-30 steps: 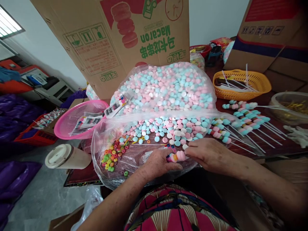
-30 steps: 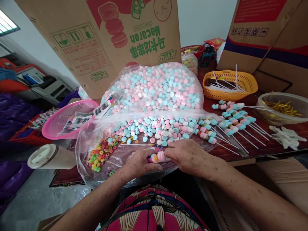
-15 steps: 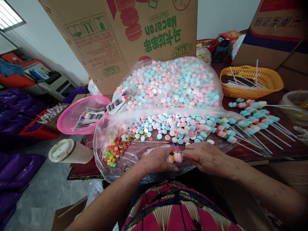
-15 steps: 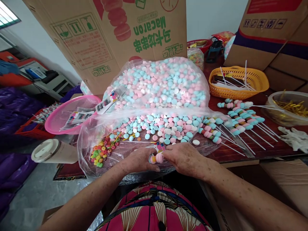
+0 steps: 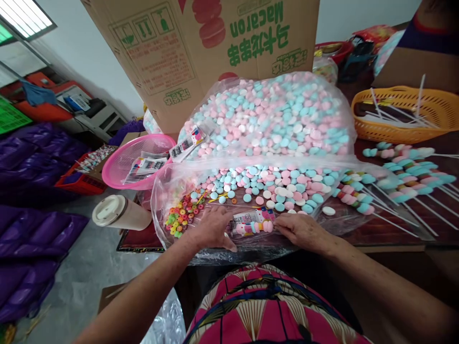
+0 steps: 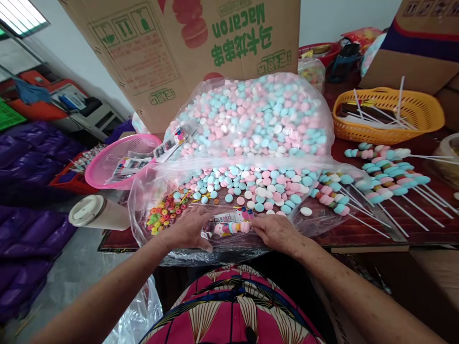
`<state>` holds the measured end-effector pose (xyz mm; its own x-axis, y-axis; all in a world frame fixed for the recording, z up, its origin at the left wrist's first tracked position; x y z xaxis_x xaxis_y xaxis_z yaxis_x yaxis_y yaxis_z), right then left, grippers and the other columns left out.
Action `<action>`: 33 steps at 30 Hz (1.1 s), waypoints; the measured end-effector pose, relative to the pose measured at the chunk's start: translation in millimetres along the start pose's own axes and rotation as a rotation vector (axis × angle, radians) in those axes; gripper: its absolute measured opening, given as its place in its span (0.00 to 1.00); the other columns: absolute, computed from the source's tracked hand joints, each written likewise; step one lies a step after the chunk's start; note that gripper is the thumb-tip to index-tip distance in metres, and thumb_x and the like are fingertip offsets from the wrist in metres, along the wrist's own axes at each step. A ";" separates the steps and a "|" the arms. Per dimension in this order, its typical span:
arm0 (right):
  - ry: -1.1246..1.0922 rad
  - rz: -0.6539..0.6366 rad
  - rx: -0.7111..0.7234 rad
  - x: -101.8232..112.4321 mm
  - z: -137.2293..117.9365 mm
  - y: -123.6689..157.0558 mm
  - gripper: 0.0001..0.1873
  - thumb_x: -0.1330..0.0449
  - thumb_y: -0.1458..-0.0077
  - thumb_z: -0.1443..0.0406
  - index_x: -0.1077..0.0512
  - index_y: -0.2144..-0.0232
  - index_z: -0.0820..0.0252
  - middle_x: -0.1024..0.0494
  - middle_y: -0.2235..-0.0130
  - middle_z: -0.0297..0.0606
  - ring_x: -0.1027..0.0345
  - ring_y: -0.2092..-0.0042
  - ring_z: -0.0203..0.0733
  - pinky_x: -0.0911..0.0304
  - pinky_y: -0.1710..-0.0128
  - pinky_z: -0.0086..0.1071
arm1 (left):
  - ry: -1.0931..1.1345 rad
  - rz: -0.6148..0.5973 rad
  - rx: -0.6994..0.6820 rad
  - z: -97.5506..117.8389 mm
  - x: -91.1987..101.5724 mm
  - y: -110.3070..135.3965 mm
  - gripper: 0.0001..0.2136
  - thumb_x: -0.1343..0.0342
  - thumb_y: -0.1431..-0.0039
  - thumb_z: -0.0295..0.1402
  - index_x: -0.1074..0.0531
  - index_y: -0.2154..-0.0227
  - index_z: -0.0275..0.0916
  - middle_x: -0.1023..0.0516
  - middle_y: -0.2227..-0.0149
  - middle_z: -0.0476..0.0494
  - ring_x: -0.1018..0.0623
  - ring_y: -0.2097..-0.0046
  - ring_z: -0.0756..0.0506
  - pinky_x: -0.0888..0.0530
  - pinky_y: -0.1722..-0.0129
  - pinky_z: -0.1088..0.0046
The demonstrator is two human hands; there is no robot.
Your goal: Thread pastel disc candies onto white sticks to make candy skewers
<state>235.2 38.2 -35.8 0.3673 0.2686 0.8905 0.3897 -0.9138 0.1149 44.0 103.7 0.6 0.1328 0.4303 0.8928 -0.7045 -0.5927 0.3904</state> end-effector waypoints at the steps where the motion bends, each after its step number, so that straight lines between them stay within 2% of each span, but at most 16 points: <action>1: -0.012 0.001 0.000 -0.7 -0.9 -1.0 0.15 0.53 0.39 0.66 0.28 0.69 0.59 0.24 0.66 0.39 0.32 0.65 0.40 0.45 0.67 0.30 | -0.020 0.009 0.035 -2.4 -6.8 2.3 0.35 0.33 0.62 0.50 0.33 0.50 0.42 0.30 0.52 0.37 0.32 0.49 0.33 0.37 0.49 0.51; 4: -0.042 0.003 0.007 -0.3 -5.1 -3.0 0.15 0.53 0.38 0.65 0.28 0.69 0.58 0.24 0.67 0.39 0.32 0.66 0.39 0.45 0.67 0.29 | -0.041 0.063 0.070 1.6 -21.4 0.1 0.24 0.36 0.56 0.48 0.28 0.59 0.38 0.29 0.54 0.37 0.31 0.50 0.33 0.37 0.49 0.50; 8: -0.054 -0.002 0.039 5.1 -15.4 -3.3 0.15 0.54 0.38 0.64 0.28 0.69 0.58 0.24 0.68 0.38 0.33 0.67 0.37 0.45 0.68 0.29 | 0.009 0.076 -0.029 16.9 -23.4 -8.8 0.17 0.43 0.46 0.44 0.29 0.57 0.40 0.26 0.53 0.40 0.30 0.49 0.37 0.38 0.47 0.55; 11: 0.005 0.010 0.085 13.6 -28.1 -2.8 0.14 0.52 0.39 0.66 0.28 0.69 0.59 0.25 0.67 0.38 0.34 0.68 0.37 0.48 0.70 0.29 | 0.089 0.037 -0.086 25.0 -21.2 -12.6 0.12 0.47 0.42 0.41 0.27 0.61 0.40 0.22 0.59 0.44 0.25 0.55 0.40 0.34 0.53 0.63; 15: 0.156 0.035 0.150 25.7 -44.4 0.4 0.10 0.50 0.43 0.71 0.28 0.68 0.60 0.25 0.68 0.37 0.35 0.70 0.36 0.54 0.74 0.30 | 0.193 0.026 -0.064 29.2 -17.4 -16.7 0.15 0.44 0.45 0.45 0.27 0.60 0.40 0.21 0.62 0.45 0.23 0.61 0.41 0.31 0.63 0.70; 19: 0.247 0.030 0.226 29.7 -51.8 6.5 0.09 0.48 0.45 0.72 0.28 0.66 0.60 0.25 0.70 0.36 0.35 0.71 0.36 0.57 0.75 0.30 | 0.176 0.026 -0.081 38.6 -12.9 -19.2 0.18 0.40 0.50 0.46 0.28 0.60 0.40 0.21 0.62 0.44 0.23 0.61 0.40 0.30 0.64 0.69; 23: 0.243 -0.002 0.191 27.8 -47.6 6.8 0.08 0.47 0.45 0.71 0.28 0.66 0.59 0.24 0.69 0.36 0.34 0.70 0.37 0.56 0.75 0.30 | 0.087 -0.003 -0.124 51.2 -15.0 -23.3 0.12 0.46 0.44 0.39 0.28 0.60 0.39 0.21 0.65 0.41 0.22 0.61 0.38 0.30 0.61 0.65; 24: 0.226 0.004 0.180 27.4 -46.3 6.5 0.09 0.47 0.45 0.71 0.28 0.66 0.59 0.24 0.68 0.36 0.34 0.70 0.37 0.55 0.75 0.30 | 0.099 -0.005 -0.136 52.1 -14.0 -24.6 0.15 0.45 0.45 0.40 0.29 0.57 0.39 0.21 0.62 0.40 0.23 0.59 0.37 0.30 0.60 0.65; 26: 0.188 0.041 0.180 26.7 -44.7 7.1 0.10 0.48 0.44 0.72 0.28 0.65 0.60 0.24 0.67 0.37 0.34 0.68 0.37 0.53 0.73 0.30 | 0.209 -0.013 -0.179 49.6 -6.3 -26.6 0.28 0.38 0.52 0.43 0.35 0.49 0.39 0.23 0.55 0.39 0.24 0.55 0.38 0.30 0.58 0.65; 28: 0.167 0.081 0.199 24.9 -43.5 9.6 0.11 0.50 0.43 0.72 0.28 0.66 0.60 0.25 0.68 0.37 0.35 0.69 0.36 0.52 0.73 0.30 | 0.377 -0.081 -0.241 41.2 5.5 -26.6 0.40 0.33 0.61 0.45 0.40 0.43 0.41 0.25 0.50 0.42 0.25 0.53 0.40 0.30 0.56 0.67; 29: 0.164 0.105 0.211 24.2 -43.0 11.3 0.11 0.50 0.43 0.72 0.28 0.67 0.61 0.26 0.69 0.37 0.36 0.69 0.36 0.52 0.73 0.30 | 0.450 -0.148 -0.265 35.3 10.9 -25.6 0.41 0.32 0.63 0.45 0.39 0.44 0.43 0.25 0.51 0.44 0.25 0.54 0.41 0.30 0.56 0.68; 31: 0.165 0.173 0.243 24.8 -43.1 14.8 0.10 0.50 0.43 0.72 0.29 0.70 0.61 0.27 0.71 0.37 0.38 0.71 0.35 0.53 0.74 0.30 | 0.530 -0.284 -0.256 21.0 18.5 -22.1 0.35 0.30 0.66 0.44 0.30 0.51 0.45 0.22 0.55 0.48 0.24 0.55 0.42 0.29 0.57 0.69; 33: 0.163 0.264 0.293 28.7 -46.0 18.0 0.11 0.51 0.43 0.72 0.29 0.71 0.61 0.29 0.73 0.36 0.40 0.72 0.35 0.53 0.74 0.30 | 0.543 -0.418 -0.168 7.3 17.0 -16.9 0.25 0.30 0.67 0.44 0.24 0.61 0.44 0.20 0.64 0.50 0.23 0.60 0.42 0.29 0.59 0.67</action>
<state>213.9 15.4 12.1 0.3576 -0.0367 0.9331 0.5325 -0.8129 -0.2360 63.3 116.0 10.9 0.0800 0.9038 0.4203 -0.7745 -0.2091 0.5970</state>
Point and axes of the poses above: each hand's wrist, its own y-axis away from the middle knuckle, its own x-axis out of the back of the hand, z = x × y, the point moved 6 cm from there along -y, towards the middle knuckle
